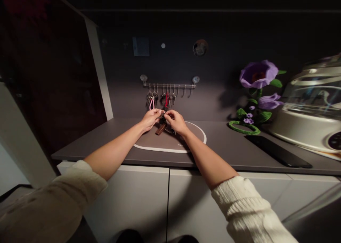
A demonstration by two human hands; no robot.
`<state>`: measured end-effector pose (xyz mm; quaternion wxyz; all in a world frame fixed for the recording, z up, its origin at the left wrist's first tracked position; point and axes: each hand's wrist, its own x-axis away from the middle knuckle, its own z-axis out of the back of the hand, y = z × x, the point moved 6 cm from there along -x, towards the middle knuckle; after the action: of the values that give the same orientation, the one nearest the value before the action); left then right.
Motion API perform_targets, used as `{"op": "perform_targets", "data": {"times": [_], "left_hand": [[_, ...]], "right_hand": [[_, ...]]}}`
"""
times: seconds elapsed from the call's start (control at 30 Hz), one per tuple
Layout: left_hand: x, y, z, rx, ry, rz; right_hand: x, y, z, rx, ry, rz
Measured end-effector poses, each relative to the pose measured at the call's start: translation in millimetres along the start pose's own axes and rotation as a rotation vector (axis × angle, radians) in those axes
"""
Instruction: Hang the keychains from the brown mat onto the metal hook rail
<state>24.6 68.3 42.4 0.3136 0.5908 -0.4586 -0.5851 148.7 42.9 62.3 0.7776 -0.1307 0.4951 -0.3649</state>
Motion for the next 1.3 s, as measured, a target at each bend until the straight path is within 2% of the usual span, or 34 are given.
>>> {"op": "perform_targets", "data": {"times": [0.2, 0.47, 0.7, 0.83, 0.97, 1.13, 1.3], "left_hand": [[1, 2, -0.9, -0.049, -0.007, 0.010], [-1, 3, -2.1, -0.010, -0.027, -0.052], [-2, 1, -3.5, -0.004, -0.036, -0.069], [-1, 1, -3.4, -0.072, -0.034, -0.108], [0, 1, 0.3, -0.162, 0.024, -0.150], [-2, -2, 5.2, -0.312, 0.096, -0.164], [-4, -1, 5.0, -0.507, 0.124, -0.278]], "right_hand": [[-3, 6, 1, -0.046, 0.020, -0.009], [-6, 8, 7, -0.109, 0.050, -0.004], [-8, 12, 9, -0.359, 0.058, -0.054], [-7, 14, 10, -0.418, 0.059, -0.101], [-9, 17, 14, -0.457, 0.102, -0.165], [-16, 25, 19, -0.656, 0.179, -0.254], [-27, 33, 28, -0.738, 0.239, -0.319]]}}
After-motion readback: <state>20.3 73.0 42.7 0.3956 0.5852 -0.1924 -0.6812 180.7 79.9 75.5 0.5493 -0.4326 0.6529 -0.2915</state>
